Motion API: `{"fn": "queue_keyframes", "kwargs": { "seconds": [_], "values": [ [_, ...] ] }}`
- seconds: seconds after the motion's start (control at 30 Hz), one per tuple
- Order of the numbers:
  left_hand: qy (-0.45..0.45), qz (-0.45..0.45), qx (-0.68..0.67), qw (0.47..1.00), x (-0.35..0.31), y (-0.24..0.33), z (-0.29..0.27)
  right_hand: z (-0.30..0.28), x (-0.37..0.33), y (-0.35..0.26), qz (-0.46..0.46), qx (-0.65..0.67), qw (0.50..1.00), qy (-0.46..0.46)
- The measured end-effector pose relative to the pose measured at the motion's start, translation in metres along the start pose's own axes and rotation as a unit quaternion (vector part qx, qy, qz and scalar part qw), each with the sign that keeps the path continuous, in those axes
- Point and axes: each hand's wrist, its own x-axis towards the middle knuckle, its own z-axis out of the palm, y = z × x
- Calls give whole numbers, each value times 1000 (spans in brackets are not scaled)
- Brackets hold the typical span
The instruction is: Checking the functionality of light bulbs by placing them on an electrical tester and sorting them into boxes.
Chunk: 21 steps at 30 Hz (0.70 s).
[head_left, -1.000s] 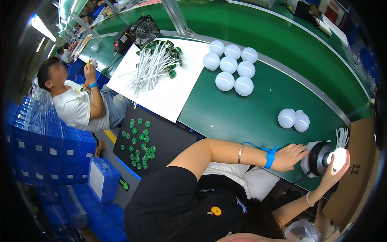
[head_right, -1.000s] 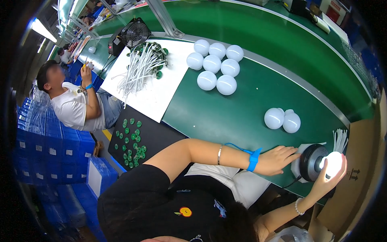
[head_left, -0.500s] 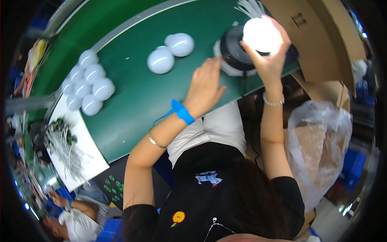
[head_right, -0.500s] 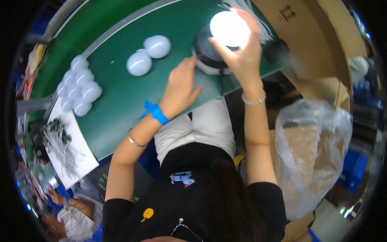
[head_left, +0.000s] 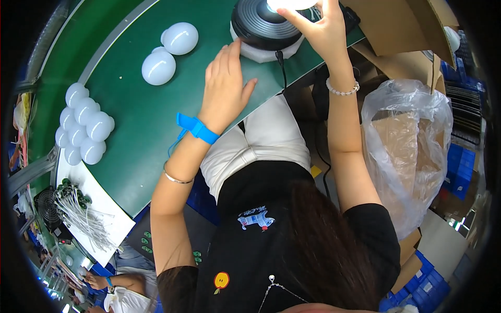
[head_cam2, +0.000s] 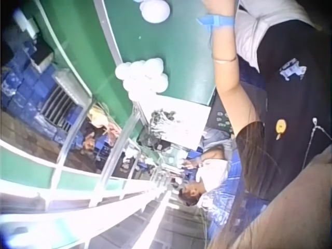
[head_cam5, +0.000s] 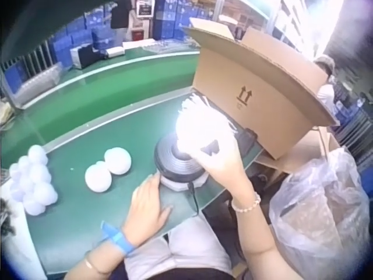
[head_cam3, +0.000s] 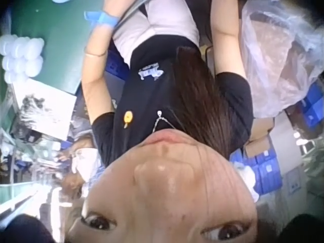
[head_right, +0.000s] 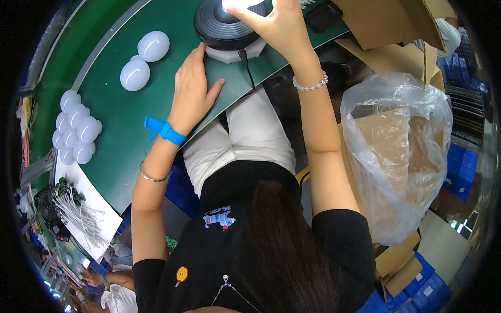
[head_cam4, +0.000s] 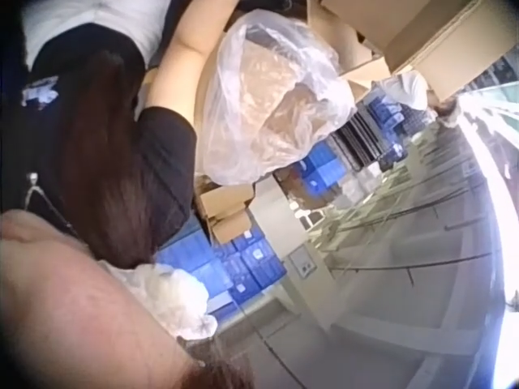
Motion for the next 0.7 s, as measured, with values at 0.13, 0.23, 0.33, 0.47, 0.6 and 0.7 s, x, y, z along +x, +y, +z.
{"fn": "queue_keyframes", "kwargs": {
  "seconds": [0.13, 0.23, 0.33, 0.47, 0.6, 0.7],
  "values": [
    [2, 3, 9, 1000, 0, -1, 0, 11, 8, -14, 10, -1, 998, 66],
    [0, 2, 8, 1000, 1, -1, 0, 18, 11, -8, 0, 45, 997, 56],
    [-4, 5, 8, 1000, 2, 0, 0, 25, 13, 15, -110, 86, 986, 91],
    [-19, -1, 1, 1000, 4, 5, 0, 12, -2, 80, -232, -78, 960, 139],
    [-13, 1, 12, 1000, -1, 1, -2, 2, -1, 9, -50, 41, 996, 66],
    [-11, 3, 12, 1000, -1, 1, -4, -13, -1, -8, 13, 22, 999, -22]
  ]
}}
